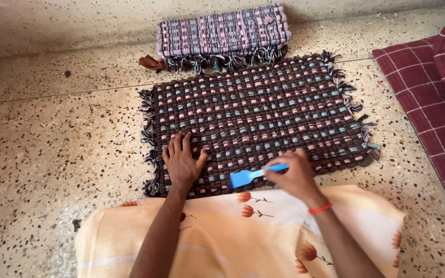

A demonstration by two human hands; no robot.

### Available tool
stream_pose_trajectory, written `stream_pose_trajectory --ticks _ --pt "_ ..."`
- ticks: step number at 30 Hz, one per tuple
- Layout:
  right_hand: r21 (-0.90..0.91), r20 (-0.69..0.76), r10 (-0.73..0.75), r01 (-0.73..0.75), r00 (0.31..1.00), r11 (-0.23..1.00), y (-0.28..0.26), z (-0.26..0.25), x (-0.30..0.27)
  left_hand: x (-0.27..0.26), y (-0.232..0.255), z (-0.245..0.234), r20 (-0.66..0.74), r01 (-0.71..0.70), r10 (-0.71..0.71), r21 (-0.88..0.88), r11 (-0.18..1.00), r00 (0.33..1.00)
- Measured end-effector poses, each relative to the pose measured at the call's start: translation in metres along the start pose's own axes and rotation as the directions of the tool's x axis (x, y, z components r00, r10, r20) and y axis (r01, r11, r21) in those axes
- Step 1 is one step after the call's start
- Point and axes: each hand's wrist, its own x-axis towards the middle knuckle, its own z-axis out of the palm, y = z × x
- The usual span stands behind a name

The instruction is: The person sits on the floor and uses a blue plastic brush to scrub a woven mat. They repeatedly stroke the brush across the mat's surface, moving from one side to the other in a systematic manner.

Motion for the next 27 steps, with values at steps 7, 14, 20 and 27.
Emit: stream_pose_trajectory --ticks 7,14,20,27 --pt "-0.061 0.004 0.120 -0.120 0.993 0.991 -0.009 -0.003 0.006 0.008 -0.007 0.000 0.005 0.010 -0.010 0.012 1.000 1.000" --pt "-0.244 -0.415 0.193 -0.313 0.889 0.918 0.024 -0.050 -0.006 0.028 -0.016 -0.004 0.252 0.034 -0.099 0.251 0.968 0.963" --pt "0.284 -0.184 0.232 -0.174 0.955 0.943 0.007 -0.021 0.005 0.038 -0.035 -0.012 0.372 -0.018 -0.138 0.387 0.922 0.918" --pt "0.039 -0.006 0.112 -0.112 0.994 0.993 -0.013 0.016 0.004 0.035 -0.052 -0.009 0.363 0.027 -0.181 0.391 0.920 0.914"
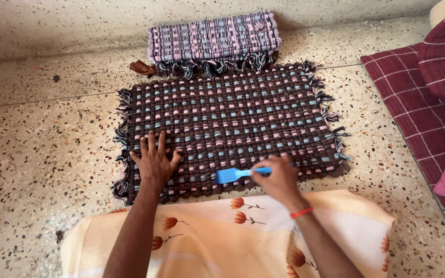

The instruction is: The person sits on the floor and uses a blue plastic brush to scrub a woven mat. They repeatedly stroke the brush across the mat's surface, moving from one side to the other in a systematic manner.

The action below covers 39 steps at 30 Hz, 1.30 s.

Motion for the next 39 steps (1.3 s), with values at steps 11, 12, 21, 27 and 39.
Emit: stream_pose_trajectory --ticks 11,12,21,27,39 --pt "-0.134 -0.394 0.217 -0.289 0.893 0.948 0.052 -0.090 -0.006 0.000 0.003 0.002 -0.049 0.031 -0.032 -0.013 0.999 0.998" --pt "0.086 -0.269 0.278 -0.265 0.922 0.960 0.050 -0.083 -0.005 0.000 0.004 0.002 -0.040 0.038 -0.039 -0.020 0.999 0.998" --pt "-0.036 -0.096 -0.344 0.342 0.934 0.939 0.006 0.009 0.003 -0.003 0.004 0.009 -0.087 0.043 -0.051 -0.088 0.995 0.995" --pt "-0.187 0.147 0.326 -0.297 0.934 0.936 0.034 -0.060 0.011 -0.002 -0.002 0.026 -0.199 -0.016 -0.024 -0.197 0.980 0.980" --pt "-0.291 -0.402 0.301 -0.433 0.864 0.853 0.111 -0.141 -0.015 -0.009 0.005 0.027 -0.283 0.016 -0.086 -0.238 0.971 0.955"
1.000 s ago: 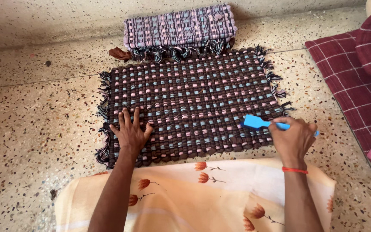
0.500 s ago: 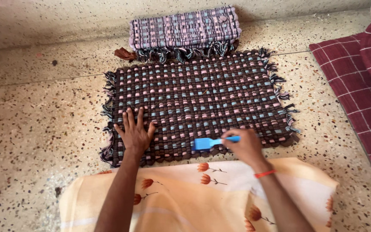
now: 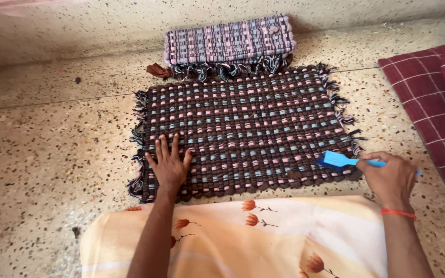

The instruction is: The person sits on the floor and uses a blue plastic brush to scrub a woven mat. They repeatedly stroke the brush across the mat's surface, moving from one side to the other in a systematic manner.

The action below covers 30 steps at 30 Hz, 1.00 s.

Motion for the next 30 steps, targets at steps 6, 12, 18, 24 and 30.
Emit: stream_pose_trajectory --ticks 6,12,18,24,30 --pt "0.395 0.371 0.007 -0.165 0.928 0.904 -0.022 0.009 -0.002 -0.005 0.003 -0.010 -0.028 0.012 -0.014 -0.067 0.998 0.999" --pt "0.269 0.327 0.154 -0.248 0.932 0.931 -0.002 0.017 -0.001 -0.005 0.004 -0.013 -0.016 0.018 -0.019 -0.037 0.999 1.000" --pt "-0.131 -0.362 -0.031 -0.018 0.932 0.991 0.002 -0.001 -0.003 -0.002 0.003 -0.009 -0.005 0.027 -0.027 -0.040 0.999 1.000" --pt "0.550 0.226 0.014 -0.140 0.974 0.824 -0.032 0.009 -0.005 -0.004 0.003 -0.009 -0.005 0.028 -0.028 -0.040 0.999 1.000" --pt "0.301 0.354 0.136 -0.250 0.925 0.920 -0.025 0.027 0.002 -0.004 0.002 -0.009 -0.015 0.017 -0.018 -0.047 0.999 1.000"
